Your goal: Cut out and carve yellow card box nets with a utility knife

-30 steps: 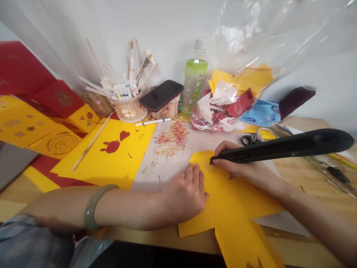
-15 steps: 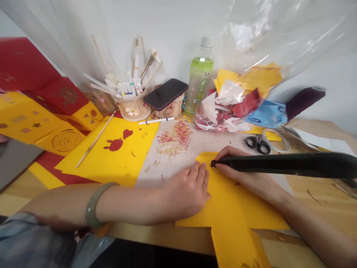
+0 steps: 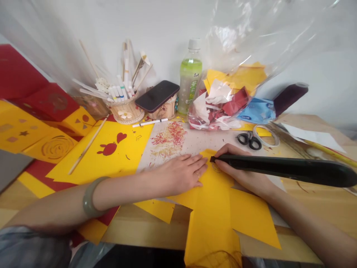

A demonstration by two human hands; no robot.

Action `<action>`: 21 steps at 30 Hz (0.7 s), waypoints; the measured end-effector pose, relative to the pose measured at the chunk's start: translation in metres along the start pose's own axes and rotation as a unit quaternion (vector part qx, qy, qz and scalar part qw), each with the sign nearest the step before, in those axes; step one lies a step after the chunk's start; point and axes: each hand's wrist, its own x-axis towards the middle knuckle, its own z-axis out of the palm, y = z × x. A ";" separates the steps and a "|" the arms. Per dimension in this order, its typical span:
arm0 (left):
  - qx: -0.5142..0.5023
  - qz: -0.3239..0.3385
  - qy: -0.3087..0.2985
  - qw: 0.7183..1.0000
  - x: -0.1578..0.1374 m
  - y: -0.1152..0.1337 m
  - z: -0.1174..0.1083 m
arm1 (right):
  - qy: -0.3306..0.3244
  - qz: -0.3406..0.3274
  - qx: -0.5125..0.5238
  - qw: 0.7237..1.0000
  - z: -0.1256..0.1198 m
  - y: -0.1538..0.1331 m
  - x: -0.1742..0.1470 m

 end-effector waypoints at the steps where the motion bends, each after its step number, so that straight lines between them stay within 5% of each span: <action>1: 0.001 0.002 0.001 1.000 0.000 0.000 0.000 | 0.002 -0.001 -0.005 1.000 0.000 -0.001 0.000; 21: 0.008 0.004 0.018 1.000 -0.001 -0.001 0.004 | -0.010 -0.005 -0.009 1.000 0.000 0.002 -0.001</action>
